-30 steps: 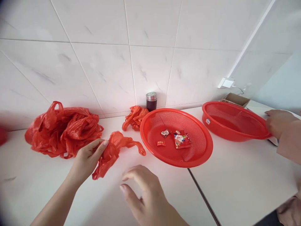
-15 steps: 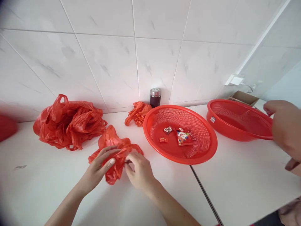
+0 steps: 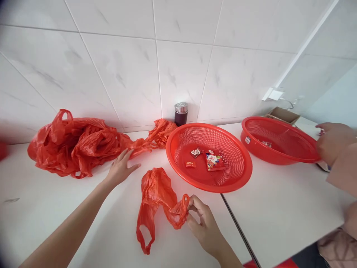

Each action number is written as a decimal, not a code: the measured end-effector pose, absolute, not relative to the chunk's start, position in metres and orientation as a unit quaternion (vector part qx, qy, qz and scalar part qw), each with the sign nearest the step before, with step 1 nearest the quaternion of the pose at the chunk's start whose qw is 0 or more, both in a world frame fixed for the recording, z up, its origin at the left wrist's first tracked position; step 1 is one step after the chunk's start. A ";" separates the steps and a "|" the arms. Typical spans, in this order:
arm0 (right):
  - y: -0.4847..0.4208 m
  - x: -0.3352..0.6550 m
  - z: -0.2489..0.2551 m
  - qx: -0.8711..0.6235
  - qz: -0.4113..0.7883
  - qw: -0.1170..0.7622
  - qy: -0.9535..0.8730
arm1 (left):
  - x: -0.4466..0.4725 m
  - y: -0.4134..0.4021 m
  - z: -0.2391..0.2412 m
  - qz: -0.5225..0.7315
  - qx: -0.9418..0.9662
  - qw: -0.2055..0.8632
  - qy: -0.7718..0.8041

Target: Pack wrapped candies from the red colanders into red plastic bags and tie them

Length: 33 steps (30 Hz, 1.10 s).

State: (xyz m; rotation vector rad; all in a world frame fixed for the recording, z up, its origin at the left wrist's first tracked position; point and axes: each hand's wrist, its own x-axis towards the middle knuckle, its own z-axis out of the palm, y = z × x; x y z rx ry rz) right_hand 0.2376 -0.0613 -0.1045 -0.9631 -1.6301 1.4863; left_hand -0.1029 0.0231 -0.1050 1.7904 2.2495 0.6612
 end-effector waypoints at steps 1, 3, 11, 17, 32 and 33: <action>-0.063 0.239 -0.105 -0.384 0.574 0.361 -0.627 | -0.096 0.023 -0.099 0.231 0.601 0.084 0.761; -0.065 0.240 -0.105 -0.392 0.574 0.384 -0.608 | -0.075 0.008 -0.086 0.266 0.597 0.054 0.755; -0.072 0.204 -0.091 -0.357 0.606 0.426 -0.570 | 0.016 -0.097 -0.123 0.379 0.604 0.068 0.698; -0.083 0.207 -0.092 -0.315 0.616 0.391 -0.608 | -0.064 -0.084 -0.121 0.335 0.510 0.180 0.771; -0.090 0.237 -0.066 -0.368 0.530 0.408 -0.646 | -0.002 -0.110 -0.086 0.346 0.649 0.095 0.671; -0.093 0.234 -0.065 -0.359 0.539 0.398 -0.650 | -0.004 -0.104 -0.092 0.331 0.637 0.110 0.687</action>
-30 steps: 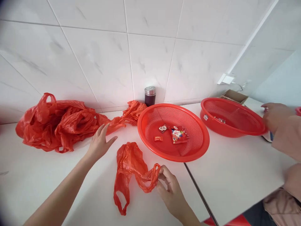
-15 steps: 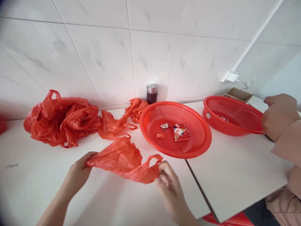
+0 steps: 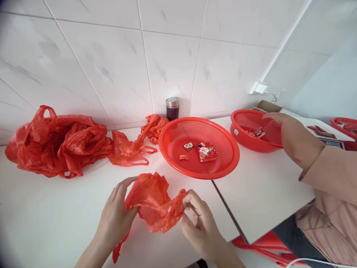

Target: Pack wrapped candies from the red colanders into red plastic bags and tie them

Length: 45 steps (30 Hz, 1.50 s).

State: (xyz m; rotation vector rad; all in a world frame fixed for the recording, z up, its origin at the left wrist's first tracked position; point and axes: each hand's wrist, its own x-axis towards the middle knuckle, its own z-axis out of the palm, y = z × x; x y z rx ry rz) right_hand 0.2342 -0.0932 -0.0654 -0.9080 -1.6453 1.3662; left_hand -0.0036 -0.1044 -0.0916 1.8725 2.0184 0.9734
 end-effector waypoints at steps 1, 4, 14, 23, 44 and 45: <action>-0.096 0.233 -0.065 -0.348 0.548 0.384 -0.656 | -0.009 -0.099 -0.096 0.321 0.620 0.128 0.705; -0.098 0.243 -0.068 -0.324 0.553 0.348 -0.684 | -0.038 -0.090 -0.094 0.300 0.556 0.178 0.754; -0.090 0.258 -0.032 -0.434 0.226 0.592 -0.640 | -0.037 -0.109 -0.042 0.394 0.431 0.382 0.716; -0.106 0.172 -0.043 -0.234 0.183 0.382 -0.875 | -0.006 -0.115 -0.049 0.465 0.379 0.555 0.576; -0.049 0.235 -0.056 -0.512 0.256 0.058 -0.818 | -0.071 -0.133 -0.045 0.480 0.243 0.597 0.595; -0.055 0.233 -0.046 -0.488 0.253 0.103 -0.829 | -0.067 -0.131 -0.047 0.483 0.257 0.599 0.586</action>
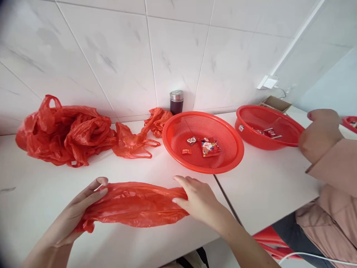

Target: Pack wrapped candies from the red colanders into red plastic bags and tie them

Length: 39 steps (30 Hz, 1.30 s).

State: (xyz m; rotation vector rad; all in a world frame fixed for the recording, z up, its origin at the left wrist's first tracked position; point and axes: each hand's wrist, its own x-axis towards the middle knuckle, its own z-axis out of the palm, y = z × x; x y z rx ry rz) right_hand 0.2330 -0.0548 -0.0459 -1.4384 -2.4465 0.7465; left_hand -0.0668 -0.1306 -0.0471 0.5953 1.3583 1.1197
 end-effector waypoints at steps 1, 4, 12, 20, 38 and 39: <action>-0.062 0.230 -0.036 -0.454 0.250 0.166 -0.839 | -0.061 -0.128 -0.049 0.492 0.262 0.600 0.575; -0.079 0.210 -0.015 -0.334 0.282 0.306 -0.846 | -0.043 -0.120 -0.053 0.526 0.244 0.604 0.547; -0.045 0.171 -0.089 -0.320 0.232 0.059 -0.917 | -0.040 -0.122 -0.056 0.511 0.225 0.658 0.506; -0.039 0.187 -0.088 -0.352 0.252 -0.059 -0.900 | -0.075 -0.118 -0.062 0.445 0.378 0.313 0.749; -0.023 0.203 -0.094 -0.340 0.285 -0.062 -0.894 | -0.075 -0.091 -0.100 -0.013 0.607 0.125 0.785; -0.023 0.206 -0.089 -0.349 0.292 -0.070 -0.887 | -0.081 -0.093 -0.097 -0.014 0.608 0.135 0.783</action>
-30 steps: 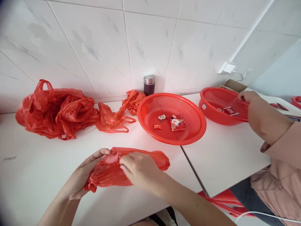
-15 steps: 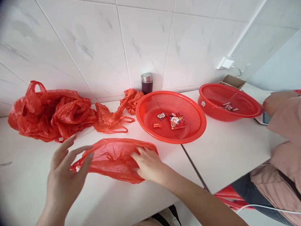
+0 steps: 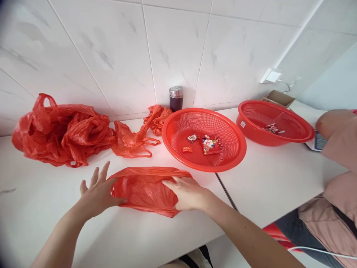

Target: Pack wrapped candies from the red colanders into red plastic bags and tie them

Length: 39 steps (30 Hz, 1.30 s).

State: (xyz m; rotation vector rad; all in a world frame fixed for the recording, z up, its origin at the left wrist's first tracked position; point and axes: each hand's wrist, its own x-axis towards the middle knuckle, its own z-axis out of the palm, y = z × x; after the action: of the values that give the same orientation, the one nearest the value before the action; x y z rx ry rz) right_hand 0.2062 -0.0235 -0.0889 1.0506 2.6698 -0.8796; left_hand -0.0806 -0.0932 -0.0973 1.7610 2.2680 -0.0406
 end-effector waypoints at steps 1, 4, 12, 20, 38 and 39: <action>-0.025 0.209 -0.083 0.358 -0.302 0.074 0.881 | -0.083 -0.095 -0.094 -0.012 0.617 0.149 0.773; -0.029 0.215 -0.052 0.353 -0.344 0.042 0.869 | -0.081 -0.099 -0.085 0.028 0.661 0.206 0.721; 0.055 0.229 0.005 0.372 -0.271 -0.148 0.875 | -0.060 -0.093 -0.078 0.195 0.642 0.308 0.675; 0.108 0.212 -0.051 0.391 -0.146 0.106 0.903 | -0.057 -0.084 -0.083 0.247 0.586 0.461 0.620; 0.093 0.192 0.000 0.378 -0.201 -0.133 0.894 | -0.059 -0.065 -0.098 0.366 0.454 0.593 0.555; 0.113 0.199 -0.006 0.417 -0.141 -0.098 0.892 | -0.059 -0.065 -0.096 0.359 0.455 0.595 0.556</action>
State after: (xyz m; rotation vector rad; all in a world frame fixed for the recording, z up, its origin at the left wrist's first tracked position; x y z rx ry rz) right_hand 0.1988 0.1133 -0.0060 1.3987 2.9933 -0.4745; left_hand -0.0590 -0.0653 -0.0965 1.0572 1.2917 0.8345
